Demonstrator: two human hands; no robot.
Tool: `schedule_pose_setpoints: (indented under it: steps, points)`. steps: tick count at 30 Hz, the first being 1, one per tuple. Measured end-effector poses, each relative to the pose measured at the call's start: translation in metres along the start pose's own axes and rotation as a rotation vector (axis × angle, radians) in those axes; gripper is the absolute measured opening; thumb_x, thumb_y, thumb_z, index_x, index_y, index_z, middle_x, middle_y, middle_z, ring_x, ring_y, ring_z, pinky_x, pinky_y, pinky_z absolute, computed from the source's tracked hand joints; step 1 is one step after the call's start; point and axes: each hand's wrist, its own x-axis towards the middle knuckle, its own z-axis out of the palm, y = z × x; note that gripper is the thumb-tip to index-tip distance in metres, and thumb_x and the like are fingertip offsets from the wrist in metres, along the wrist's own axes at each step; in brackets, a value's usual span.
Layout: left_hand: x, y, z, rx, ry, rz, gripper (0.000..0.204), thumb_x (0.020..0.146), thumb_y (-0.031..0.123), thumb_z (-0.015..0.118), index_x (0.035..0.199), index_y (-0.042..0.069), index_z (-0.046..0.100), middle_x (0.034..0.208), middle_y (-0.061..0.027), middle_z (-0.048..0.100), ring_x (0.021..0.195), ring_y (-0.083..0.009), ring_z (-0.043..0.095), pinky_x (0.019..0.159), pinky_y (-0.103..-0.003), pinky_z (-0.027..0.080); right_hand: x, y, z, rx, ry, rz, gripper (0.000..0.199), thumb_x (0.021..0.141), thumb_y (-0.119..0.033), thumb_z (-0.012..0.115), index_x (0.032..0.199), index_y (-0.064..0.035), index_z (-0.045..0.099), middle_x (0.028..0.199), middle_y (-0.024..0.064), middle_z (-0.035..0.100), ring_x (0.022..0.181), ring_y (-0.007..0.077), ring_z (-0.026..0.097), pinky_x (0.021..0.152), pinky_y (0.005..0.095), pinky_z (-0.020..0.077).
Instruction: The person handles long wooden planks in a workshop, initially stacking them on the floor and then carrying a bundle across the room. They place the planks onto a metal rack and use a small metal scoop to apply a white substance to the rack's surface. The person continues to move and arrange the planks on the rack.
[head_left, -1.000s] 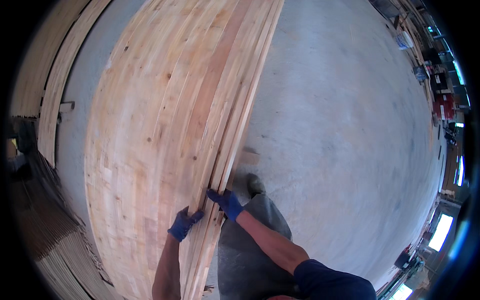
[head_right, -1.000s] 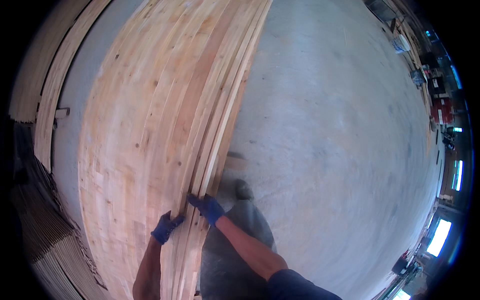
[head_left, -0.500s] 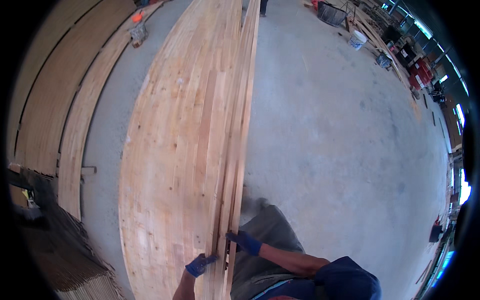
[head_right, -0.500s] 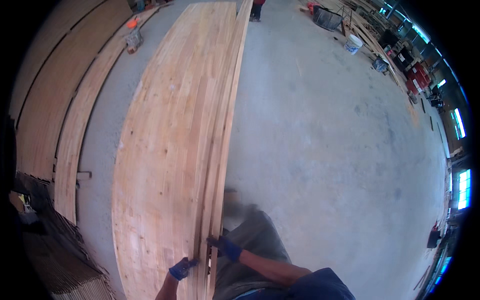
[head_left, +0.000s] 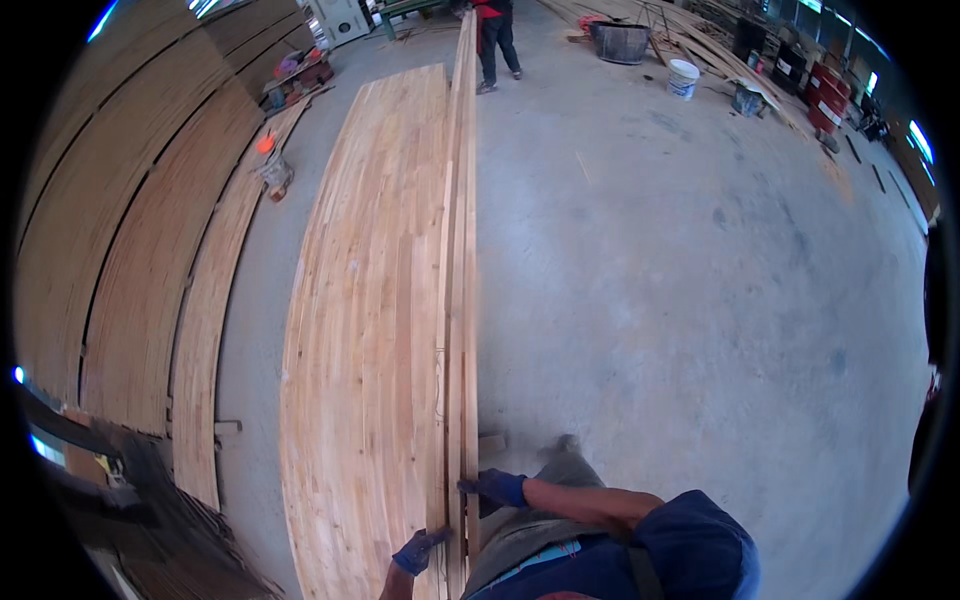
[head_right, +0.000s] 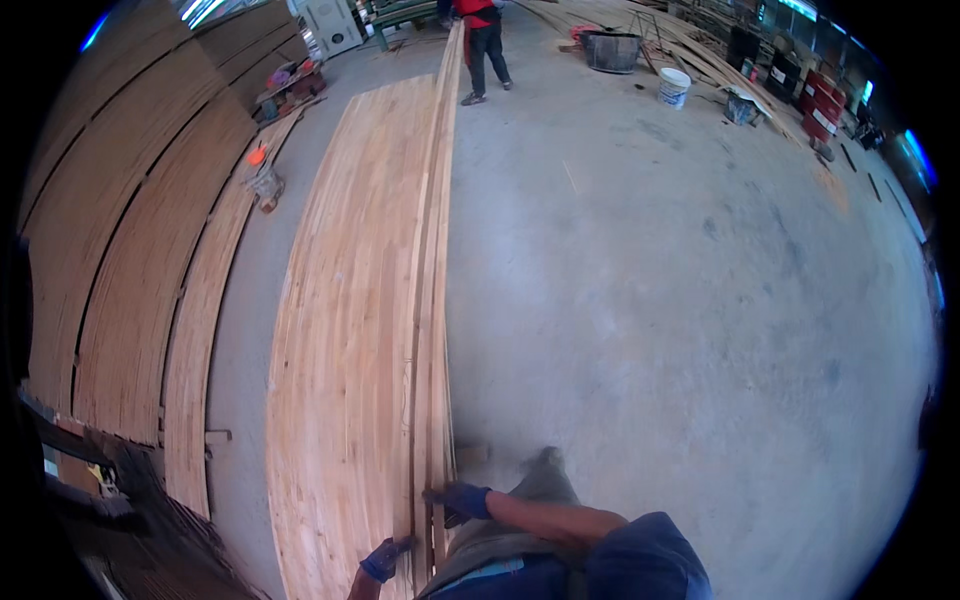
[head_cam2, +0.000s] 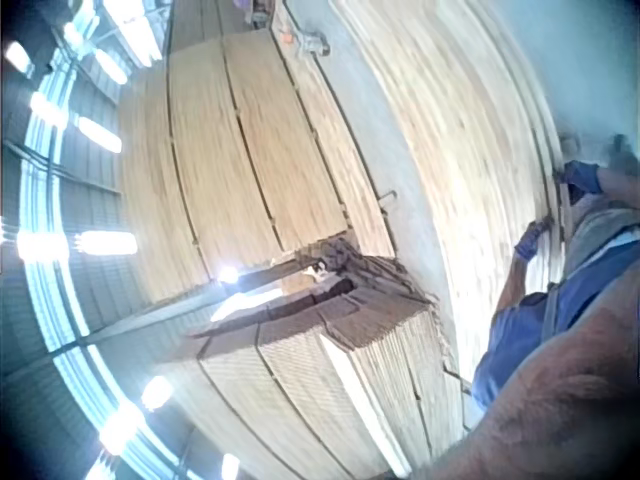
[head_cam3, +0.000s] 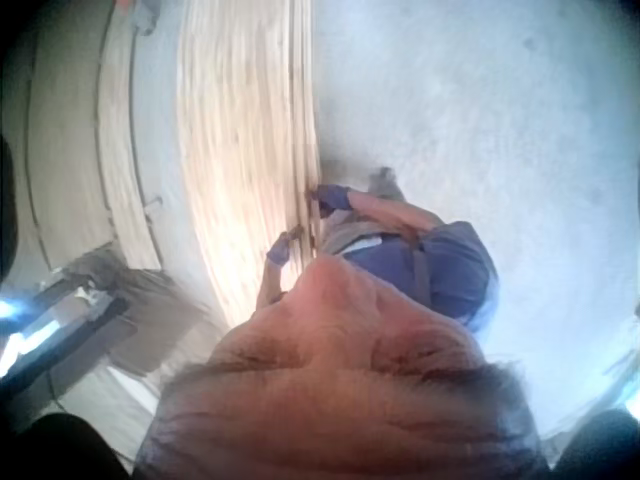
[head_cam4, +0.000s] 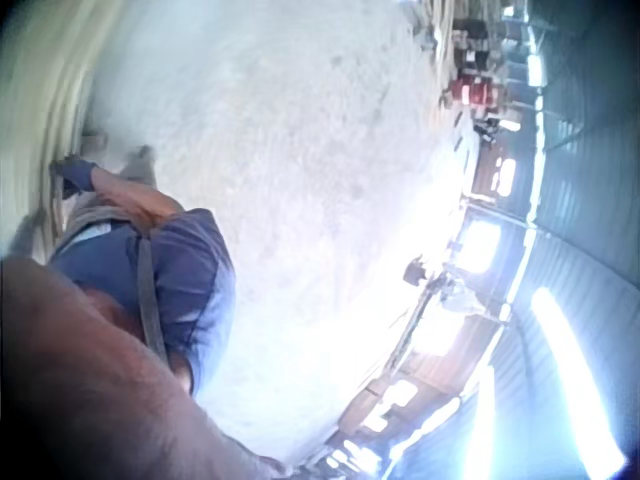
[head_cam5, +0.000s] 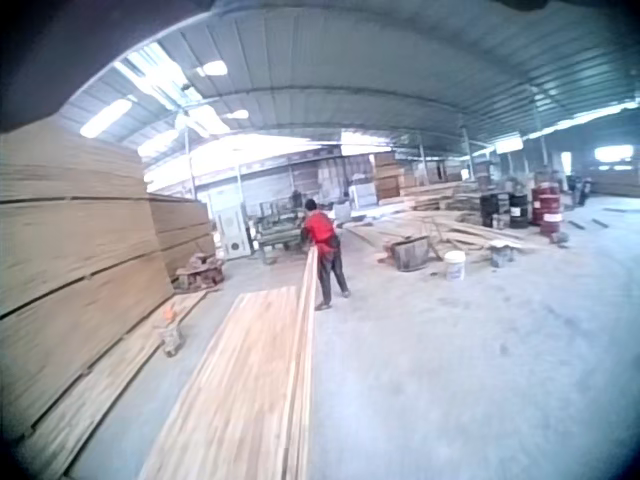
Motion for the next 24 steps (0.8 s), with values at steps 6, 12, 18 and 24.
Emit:
schedule_pose_setpoints:
  steps: [6,12,18,24]
  points:
    - [0.117,0.124,0.011,-0.322,0.106,-0.030,0.040,0.093,0.032,0.065,0.121,0.003,0.065,0.105,-0.0008,0.069,0.095,-0.0110,0.062,0.086,-0.029,0.049,-0.035,-0.079,-0.089,0.078,0.047,-0.179,0.069,0.087,-0.059,0.064,0.127,-0.0028,0.055,0.113,0.0094,0.062,0.094,0.0181,0.064,0.082,0.0347,0.0570]
    - [0.256,0.197,-0.012,-0.213,0.095,-0.179,0.038,0.097,0.029,0.060,0.122,0.001,0.064,0.107,-0.0013,0.067,0.095,-0.0099,0.060,0.085,-0.027,0.049,-0.073,-0.191,-0.178,0.075,0.099,-0.254,0.058,0.091,-0.051,0.065,0.125,-0.0040,0.062,0.113,0.0036,0.065,0.092,0.0092,0.061,0.079,0.0285,0.0532]
    - [0.466,0.205,-0.053,-0.516,0.030,-0.201,0.039,0.095,0.029,0.063,0.123,0.003,0.062,0.109,-0.0021,0.066,0.095,-0.0126,0.062,0.085,-0.028,0.050,-0.030,-0.312,-0.320,0.048,0.316,-0.312,0.052,0.088,-0.050,0.068,0.118,-0.0069,0.066,0.085,0.0009,0.064,0.071,0.0096,0.056,0.066,0.0281,0.0506]
    - [0.662,0.350,-0.101,-0.705,-0.046,-0.434,0.052,0.096,0.039,0.059,0.132,0.003,0.053,0.117,-0.0086,0.064,0.107,-0.0174,0.062,0.090,-0.034,0.054,-0.031,-0.477,-0.469,0.136,0.244,-0.298,0.044,0.090,-0.051,0.064,0.109,-0.0120,0.065,0.080,-0.0027,0.057,0.068,0.0094,0.052,0.066,0.0261,0.0496]
